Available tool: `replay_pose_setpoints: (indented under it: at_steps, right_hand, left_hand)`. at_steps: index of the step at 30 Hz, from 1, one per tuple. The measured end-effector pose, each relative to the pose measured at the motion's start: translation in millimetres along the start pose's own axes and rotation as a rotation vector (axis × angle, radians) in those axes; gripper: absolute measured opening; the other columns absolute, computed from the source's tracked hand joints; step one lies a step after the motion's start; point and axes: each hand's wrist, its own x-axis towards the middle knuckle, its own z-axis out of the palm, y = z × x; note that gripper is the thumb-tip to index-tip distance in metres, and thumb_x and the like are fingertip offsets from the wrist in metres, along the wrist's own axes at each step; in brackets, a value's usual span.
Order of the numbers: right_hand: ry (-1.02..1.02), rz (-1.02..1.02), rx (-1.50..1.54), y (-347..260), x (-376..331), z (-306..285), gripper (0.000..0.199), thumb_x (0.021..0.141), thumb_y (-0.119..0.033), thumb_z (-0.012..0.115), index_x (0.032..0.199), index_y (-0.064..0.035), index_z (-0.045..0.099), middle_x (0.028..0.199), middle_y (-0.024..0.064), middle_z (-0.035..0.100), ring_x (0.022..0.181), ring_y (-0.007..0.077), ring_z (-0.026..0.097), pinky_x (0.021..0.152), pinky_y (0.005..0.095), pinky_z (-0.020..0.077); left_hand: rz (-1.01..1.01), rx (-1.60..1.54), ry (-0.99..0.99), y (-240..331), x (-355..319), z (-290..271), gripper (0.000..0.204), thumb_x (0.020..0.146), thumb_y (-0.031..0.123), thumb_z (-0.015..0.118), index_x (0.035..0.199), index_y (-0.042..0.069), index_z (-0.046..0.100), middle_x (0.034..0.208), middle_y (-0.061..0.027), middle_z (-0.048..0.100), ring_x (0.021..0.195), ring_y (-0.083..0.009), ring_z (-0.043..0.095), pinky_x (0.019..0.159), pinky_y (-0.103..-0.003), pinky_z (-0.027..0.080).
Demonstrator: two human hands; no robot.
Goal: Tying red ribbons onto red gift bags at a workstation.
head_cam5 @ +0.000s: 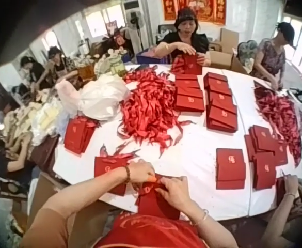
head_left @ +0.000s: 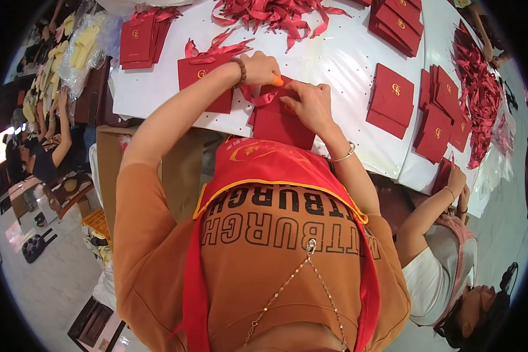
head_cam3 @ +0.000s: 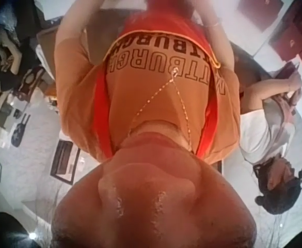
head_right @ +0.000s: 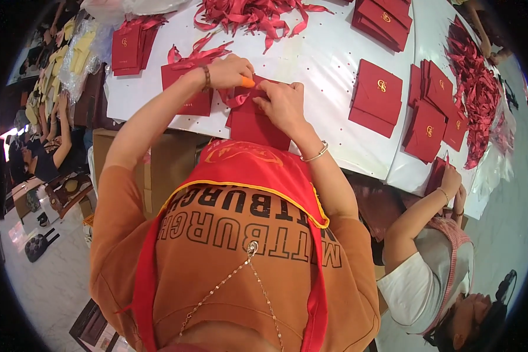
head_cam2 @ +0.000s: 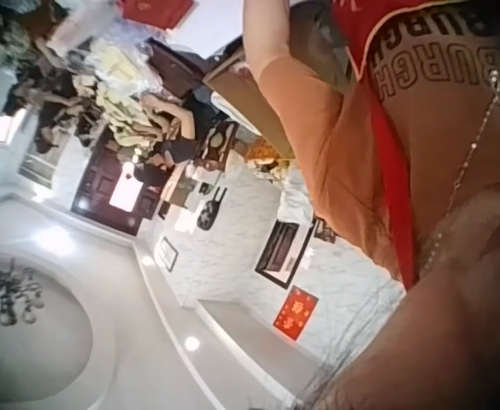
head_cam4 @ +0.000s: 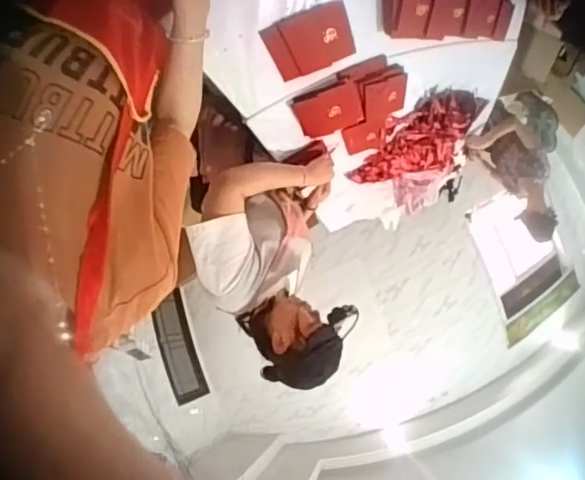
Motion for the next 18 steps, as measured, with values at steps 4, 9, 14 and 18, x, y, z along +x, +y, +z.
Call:
replay_pose_setpoints:
  at_steps: [4, 9, 14, 18]
  right_hand:
    - [-0.01, -0.018, -0.001, -1.4, -2.8, -0.6, 0.021, 0.075, -0.029, 0.064, 0.088, -0.0125, 0.062, 0.069, 0.0057, 0.06, 0.065, 0.0186, 0.053, 0.072, 0.032, 0.0277]
    - [-0.01, -0.021, 0.036, 1.1, -3.1, 0.9, 0.02, 0.075, -0.027, 0.064, 0.088, -0.0123, 0.063, 0.069, 0.0053, 0.06, 0.066, 0.0179, 0.053, 0.073, 0.0325, 0.0283]
    - [-0.013, -0.041, 0.047, 4.7, -9.4, 10.2, 0.019, 0.075, -0.027, 0.064, 0.087, -0.012, 0.064, 0.067, 0.0054, 0.061, 0.064, 0.0188, 0.053, 0.072, 0.0325, 0.028]
    - [-0.053, 0.147, 0.061, 25.0, -5.3, 11.5, 0.024, 0.074, -0.029, 0.065, 0.089, -0.0106, 0.065, 0.072, 0.0067, 0.064, 0.066, 0.0212, 0.059, 0.07, 0.0331, 0.0385]
  left_hand:
    - [0.06, -0.25, -0.338, 0.8, 15.9, -9.4, 0.021, 0.074, 0.017, 0.055, 0.081, -0.001, 0.064, 0.105, -0.0106, 0.059, 0.072, -0.0151, 0.054, 0.06, -0.029, 0.042]
    - [0.017, -0.302, -0.335, 0.2, 26.1, 4.2, 0.016, 0.07, 0.015, 0.057, 0.07, -0.001, 0.06, 0.083, -0.0033, 0.062, 0.062, -0.0114, 0.048, 0.054, -0.028, 0.038]
    - [-0.002, -0.48, 0.164, 0.2, 40.1, 6.9, 0.021, 0.074, 0.022, 0.058, 0.079, 0.003, 0.065, 0.075, -0.0035, 0.062, 0.072, -0.0131, 0.057, 0.062, -0.027, 0.044]
    - [-0.047, -0.447, 0.384, -19.6, 27.9, -14.0, 0.026, 0.078, 0.025, 0.056, 0.091, 0.003, 0.063, 0.076, -0.004, 0.061, 0.073, -0.0113, 0.057, 0.063, -0.03, 0.046]
